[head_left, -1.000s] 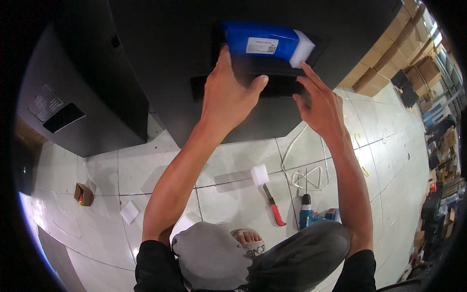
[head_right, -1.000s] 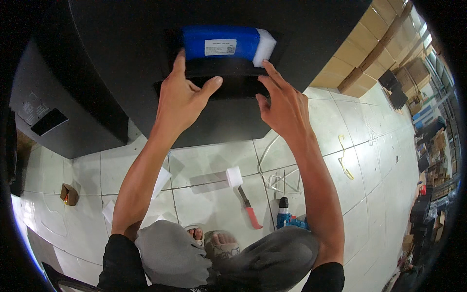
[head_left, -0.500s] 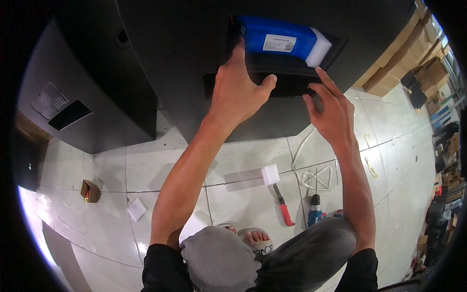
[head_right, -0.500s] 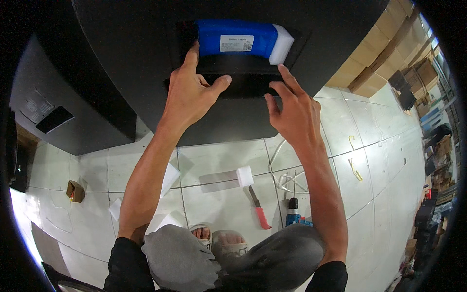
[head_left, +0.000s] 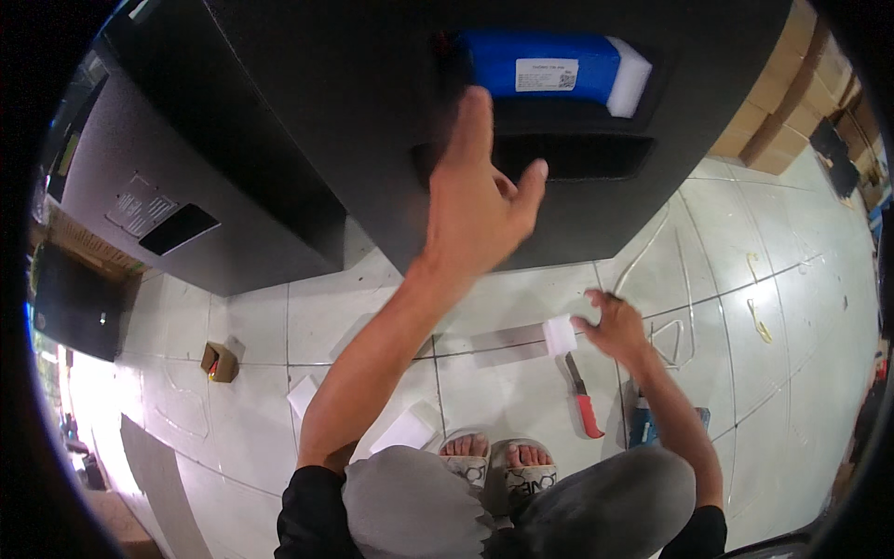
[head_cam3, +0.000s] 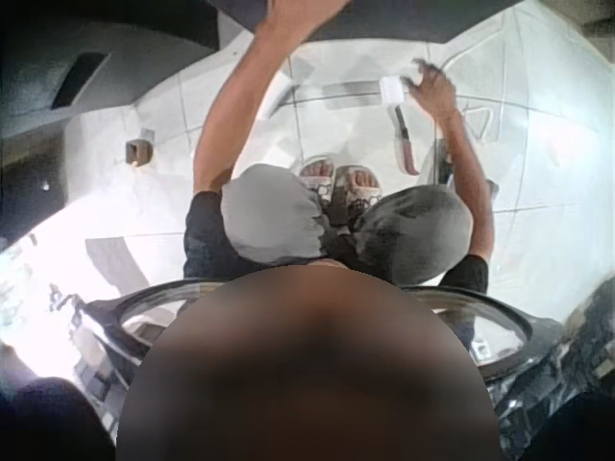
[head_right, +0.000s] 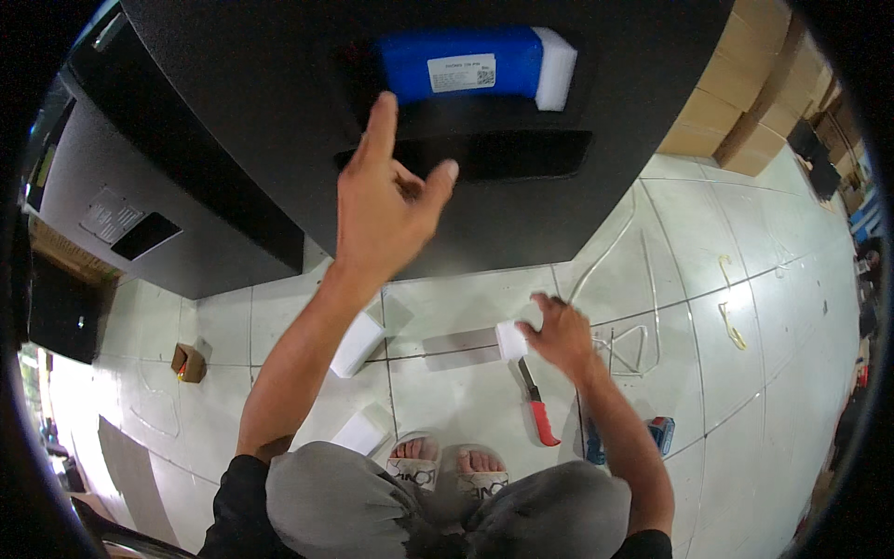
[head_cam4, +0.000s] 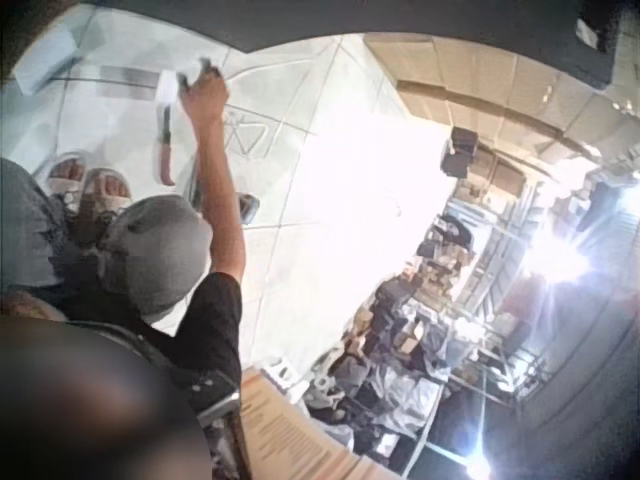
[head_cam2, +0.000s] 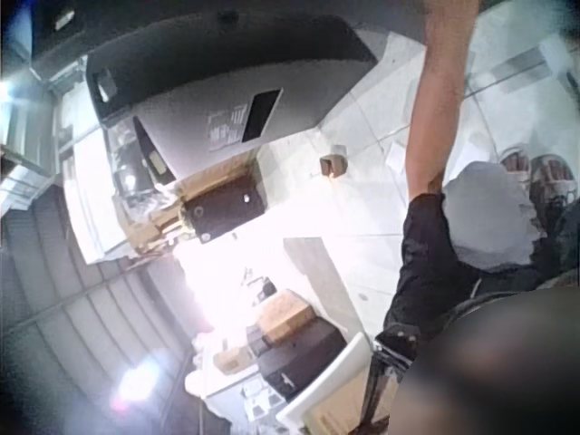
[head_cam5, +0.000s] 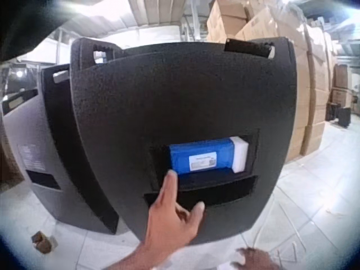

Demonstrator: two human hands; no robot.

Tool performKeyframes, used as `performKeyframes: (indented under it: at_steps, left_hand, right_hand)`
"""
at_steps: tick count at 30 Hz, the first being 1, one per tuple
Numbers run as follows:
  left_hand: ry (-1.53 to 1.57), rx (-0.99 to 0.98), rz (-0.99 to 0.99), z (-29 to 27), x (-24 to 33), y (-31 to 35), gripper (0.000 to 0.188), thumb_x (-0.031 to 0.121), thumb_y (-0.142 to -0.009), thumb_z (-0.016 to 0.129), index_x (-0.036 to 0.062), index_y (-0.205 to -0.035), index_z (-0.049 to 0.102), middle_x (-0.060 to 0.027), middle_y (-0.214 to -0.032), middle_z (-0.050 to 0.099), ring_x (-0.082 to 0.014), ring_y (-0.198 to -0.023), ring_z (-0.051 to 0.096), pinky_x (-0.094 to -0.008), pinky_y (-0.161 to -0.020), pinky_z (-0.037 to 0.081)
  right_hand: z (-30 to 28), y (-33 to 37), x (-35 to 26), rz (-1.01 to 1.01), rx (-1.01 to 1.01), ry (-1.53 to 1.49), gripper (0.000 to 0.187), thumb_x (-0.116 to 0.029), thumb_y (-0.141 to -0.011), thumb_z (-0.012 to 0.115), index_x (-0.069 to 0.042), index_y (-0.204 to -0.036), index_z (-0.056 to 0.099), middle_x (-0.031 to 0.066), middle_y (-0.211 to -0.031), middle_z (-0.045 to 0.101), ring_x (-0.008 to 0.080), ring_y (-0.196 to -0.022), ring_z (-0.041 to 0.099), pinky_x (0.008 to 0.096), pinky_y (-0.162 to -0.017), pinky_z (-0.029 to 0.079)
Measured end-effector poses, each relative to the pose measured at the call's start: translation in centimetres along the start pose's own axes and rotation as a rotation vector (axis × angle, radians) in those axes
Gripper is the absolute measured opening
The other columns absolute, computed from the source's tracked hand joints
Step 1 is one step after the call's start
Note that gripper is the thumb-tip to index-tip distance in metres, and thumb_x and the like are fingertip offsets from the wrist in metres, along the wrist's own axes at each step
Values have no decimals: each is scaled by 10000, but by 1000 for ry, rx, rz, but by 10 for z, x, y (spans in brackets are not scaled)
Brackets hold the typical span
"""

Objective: The person cuts white foam pieces with a utility knife and places them inside a black speaker cabinet. They then attach a black backplate to the speaker and secure it using a cordless drill and screws.

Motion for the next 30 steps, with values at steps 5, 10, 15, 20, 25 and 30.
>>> performKeyframes:
  at_steps: [5,10,15,20,25,30]
  left_hand:
    - [-56,-551,-53,59,-23,105,627,218,-878,741,66,-1441,510,-179,-1496,506,-252,-839,715,-360,-771,589]
    - [-132,-960,-281,66,-54,171,680,254,-846,789,76,-1440,512,-166,-1497,506,-276,-995,701,-375,-856,577]
    - [240,-371,-184,4,-19,86,792,177,-769,874,44,-1443,480,-188,-1415,539,-297,-1132,648,-389,-941,554]
    - [165,-66,33,-48,15,25,843,66,-739,865,92,-1478,461,-186,-1499,432,-385,-1326,516,-471,-1073,492]
    - [76,-10,132,-53,22,14,776,71,-780,844,98,-1466,481,-194,-1498,435,-402,-1338,505,-481,-1074,488]
    - [-2,58,52,-54,13,11,667,93,-835,810,82,-1436,521,-204,-1459,497,-396,-1289,562,-467,-1025,524]
  right_hand:
    - [101,22,7,61,-18,60,667,-424,-776,807,-30,-1226,513,200,-1017,656,397,-973,654,506,-788,547]
    - [43,6,-46,22,214,-209,561,-279,-756,810,-37,-1165,511,192,-943,652,376,-838,643,486,-699,529]
    - [-134,-13,-140,-338,693,-388,487,-271,-761,821,-42,-1116,577,180,-1007,657,354,-879,630,442,-726,512]
    - [-189,-39,-202,-568,602,-739,490,-258,-796,819,-74,-1180,577,180,-1247,578,325,-1090,604,414,-809,539]
    - [-177,-52,-205,-506,550,-1008,451,-228,-844,795,-40,-1182,562,194,-1362,507,281,-1150,597,358,-859,555]
    - [-171,-75,-201,-435,387,-1049,398,-246,-929,719,-14,-1209,556,180,-1313,557,226,-1114,623,328,-897,545]
Point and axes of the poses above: each hand's wrist, its own y-axis away from the middle knuckle, its own z-axis out of the palm, x = y × z, the point moved 9 cm from there along -y, towards the middle knuckle
